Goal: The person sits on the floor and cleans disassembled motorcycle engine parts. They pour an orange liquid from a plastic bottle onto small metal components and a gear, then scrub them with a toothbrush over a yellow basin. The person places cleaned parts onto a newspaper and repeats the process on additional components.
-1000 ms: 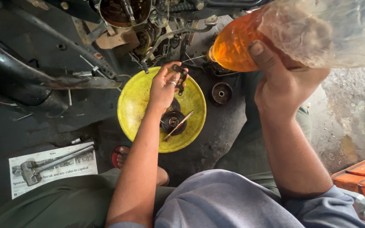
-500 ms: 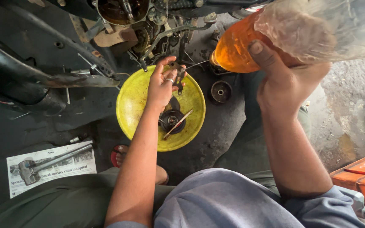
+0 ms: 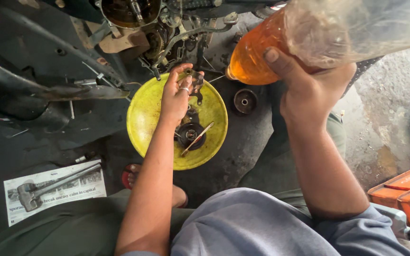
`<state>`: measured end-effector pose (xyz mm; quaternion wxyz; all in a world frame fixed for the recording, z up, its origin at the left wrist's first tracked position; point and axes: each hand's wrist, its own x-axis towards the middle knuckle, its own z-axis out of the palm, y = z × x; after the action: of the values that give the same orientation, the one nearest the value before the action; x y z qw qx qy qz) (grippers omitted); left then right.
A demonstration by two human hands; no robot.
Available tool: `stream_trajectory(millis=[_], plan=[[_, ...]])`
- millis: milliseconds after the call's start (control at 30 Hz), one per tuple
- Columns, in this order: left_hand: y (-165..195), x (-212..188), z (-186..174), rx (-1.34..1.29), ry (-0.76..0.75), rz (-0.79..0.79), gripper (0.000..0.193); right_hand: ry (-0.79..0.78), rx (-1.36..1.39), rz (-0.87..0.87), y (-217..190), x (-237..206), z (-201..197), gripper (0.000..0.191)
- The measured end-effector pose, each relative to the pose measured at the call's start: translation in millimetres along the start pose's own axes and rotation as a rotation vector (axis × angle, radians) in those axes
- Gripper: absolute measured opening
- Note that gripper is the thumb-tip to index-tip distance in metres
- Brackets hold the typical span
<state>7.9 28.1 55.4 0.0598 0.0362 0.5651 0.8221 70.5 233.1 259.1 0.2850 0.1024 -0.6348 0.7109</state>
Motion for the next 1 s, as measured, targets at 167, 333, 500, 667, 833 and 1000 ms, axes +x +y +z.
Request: stream_trajectory(millis=[167, 333, 500, 667, 833, 1000], plan=[[-8, 4, -4, -0.003, 0.015, 0.01, 0.027, 0.023, -0.042, 0.03, 0, 1, 1, 0.043], [-10, 5, -6, -0.009, 0.014, 0.043, 0.026, 0.002, -0.056, 0.051, 4, -4, -4, 0.045], [-9, 5, -6, -0.001, 0.0, 0.098, 0.025, -0.029, -0.05, 0.058, 10, -6, -8, 0.043], [-7, 5, -7, -0.019, 0.02, 0.075, 0.026, -0.034, -0.029, 0.06, 8, -9, -4, 0.043], [-9, 5, -4, 0.103, 0.006, 0.12, 0.028, -0.057, -0.26, 0.065, 3, -1, -2, 0.036], [-19, 11, -2, 0.03, -0.072, 0.093, 0.038, -0.084, -0.438, 0.121, 4, 14, -8, 0.03]])
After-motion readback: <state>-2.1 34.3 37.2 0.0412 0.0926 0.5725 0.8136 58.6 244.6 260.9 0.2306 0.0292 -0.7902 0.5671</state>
